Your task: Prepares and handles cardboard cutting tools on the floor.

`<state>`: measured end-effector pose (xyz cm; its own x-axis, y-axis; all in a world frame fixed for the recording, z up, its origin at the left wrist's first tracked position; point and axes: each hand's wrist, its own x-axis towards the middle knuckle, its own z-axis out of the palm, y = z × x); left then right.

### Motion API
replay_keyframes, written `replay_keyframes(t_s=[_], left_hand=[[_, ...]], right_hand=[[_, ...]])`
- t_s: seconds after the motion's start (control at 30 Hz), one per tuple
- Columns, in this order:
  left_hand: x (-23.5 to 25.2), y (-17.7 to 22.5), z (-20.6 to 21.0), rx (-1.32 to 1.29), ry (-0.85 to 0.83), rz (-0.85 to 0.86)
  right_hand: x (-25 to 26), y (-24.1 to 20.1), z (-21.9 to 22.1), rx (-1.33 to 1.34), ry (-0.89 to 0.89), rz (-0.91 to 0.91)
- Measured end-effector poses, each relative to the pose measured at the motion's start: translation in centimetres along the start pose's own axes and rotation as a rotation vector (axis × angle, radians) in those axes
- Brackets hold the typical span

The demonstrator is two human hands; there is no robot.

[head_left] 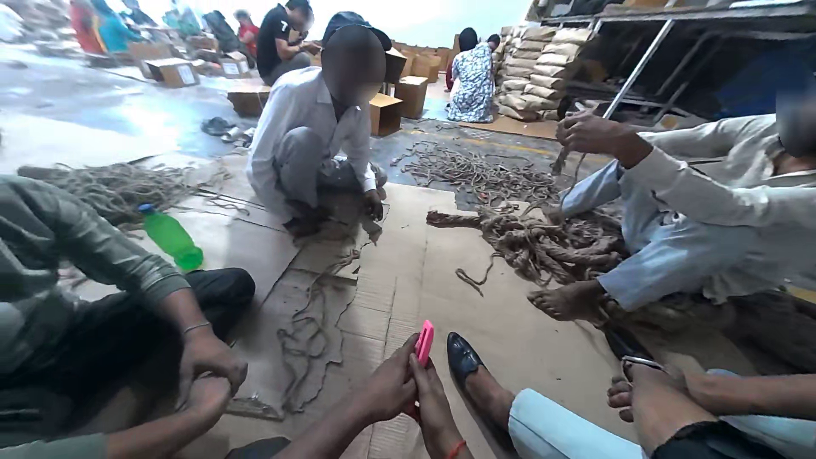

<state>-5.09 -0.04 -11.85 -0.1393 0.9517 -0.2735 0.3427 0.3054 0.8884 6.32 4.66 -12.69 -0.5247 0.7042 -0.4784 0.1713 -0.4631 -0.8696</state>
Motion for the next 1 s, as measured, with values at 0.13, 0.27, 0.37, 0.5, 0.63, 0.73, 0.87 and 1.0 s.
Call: replay_keyframes(t_s=[0.13, 0.27, 0.37, 0.5, 0.63, 0.73, 0.87, 1.0], left_hand=[[0.4, -0.1, -0.1, 0.084, 0.150, 0.008], [0.4, -0.3, -0.3, 0.125, 0.214, 0.048], [0.7, -0.6, -0.3, 0.108, 0.219, 0.061], [0.7, -0.6, -0.4, 0.101, 0.215, 0.056], [0.8, -0.3, -0.5, 0.110, 0.225, 0.031], [0.8, -0.2, -0.5, 0.102, 0.227, 0.033], [0.8, -0.2, -0.5, 0.095, 0.219, 0.059], [0.9, -0.3, -0.4, 0.067, 0.232, 0.064]], right_hand=[[1.0, 0.4, -1.0, -0.226, 0.012, -0.114], [1.4, 0.6, -1.3, -0.319, -0.015, -0.137], [1.3, 0.5, -1.2, -0.303, -0.026, -0.093], [1.2, 0.5, -1.3, -0.311, -0.034, -0.064], [1.3, 0.4, -1.2, -0.323, -0.030, -0.055], [1.5, 0.6, -1.2, -0.328, -0.030, -0.045], [1.6, 0.7, -1.2, -0.317, -0.035, -0.038], [1.3, 0.8, -1.3, -0.322, -0.018, -0.036]])
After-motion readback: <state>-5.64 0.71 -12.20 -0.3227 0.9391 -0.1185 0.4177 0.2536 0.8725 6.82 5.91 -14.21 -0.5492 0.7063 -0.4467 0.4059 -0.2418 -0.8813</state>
